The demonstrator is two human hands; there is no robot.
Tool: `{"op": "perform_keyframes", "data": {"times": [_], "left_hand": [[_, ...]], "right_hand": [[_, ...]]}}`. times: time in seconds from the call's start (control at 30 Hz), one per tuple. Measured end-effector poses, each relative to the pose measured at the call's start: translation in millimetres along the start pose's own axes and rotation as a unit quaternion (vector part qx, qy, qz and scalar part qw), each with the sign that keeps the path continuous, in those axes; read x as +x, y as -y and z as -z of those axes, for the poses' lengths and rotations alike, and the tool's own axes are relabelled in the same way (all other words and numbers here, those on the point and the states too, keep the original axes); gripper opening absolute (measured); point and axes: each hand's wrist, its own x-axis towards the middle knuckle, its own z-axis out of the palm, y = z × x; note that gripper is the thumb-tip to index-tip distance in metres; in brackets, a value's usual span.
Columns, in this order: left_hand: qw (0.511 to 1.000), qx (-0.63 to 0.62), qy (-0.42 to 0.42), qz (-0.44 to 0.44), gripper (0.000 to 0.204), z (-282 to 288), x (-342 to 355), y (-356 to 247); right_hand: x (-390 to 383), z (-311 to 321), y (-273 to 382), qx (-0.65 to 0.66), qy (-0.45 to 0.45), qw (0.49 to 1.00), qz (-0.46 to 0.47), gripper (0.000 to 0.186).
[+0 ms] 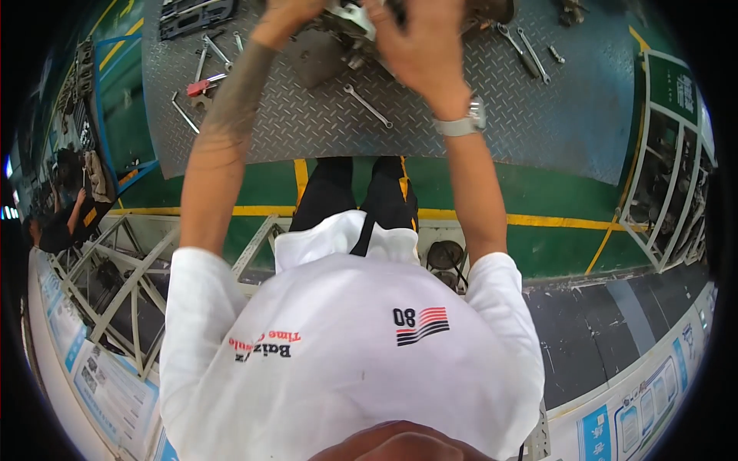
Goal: Disassembling and inspecting engine components on a workshop stand.
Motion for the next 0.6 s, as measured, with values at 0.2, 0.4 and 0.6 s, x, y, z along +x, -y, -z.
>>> {"op": "perform_keyframes", "data": {"times": [0.2,0.4,0.6], "left_hand": [[0.964,0.108,-0.019,-0.242,0.025,-1.1,-3.5,20.6],[0.982,0.047,-0.033,-0.178,0.022,-1.8,-6.6,16.5],[0.971,-0.202,-0.112,-0.062,0.047,36.4,-56.4,23.4]], "right_hand": [[-2.5,-32.6,20.7,-0.069,-0.037,0.996,-0.039,0.012],[-6.3,-43.2,5.2,-0.015,-0.063,0.998,0.026,0.014],[-15.3,-49.6,-10.0,-0.015,-0.051,0.999,0.006,0.016]]}}
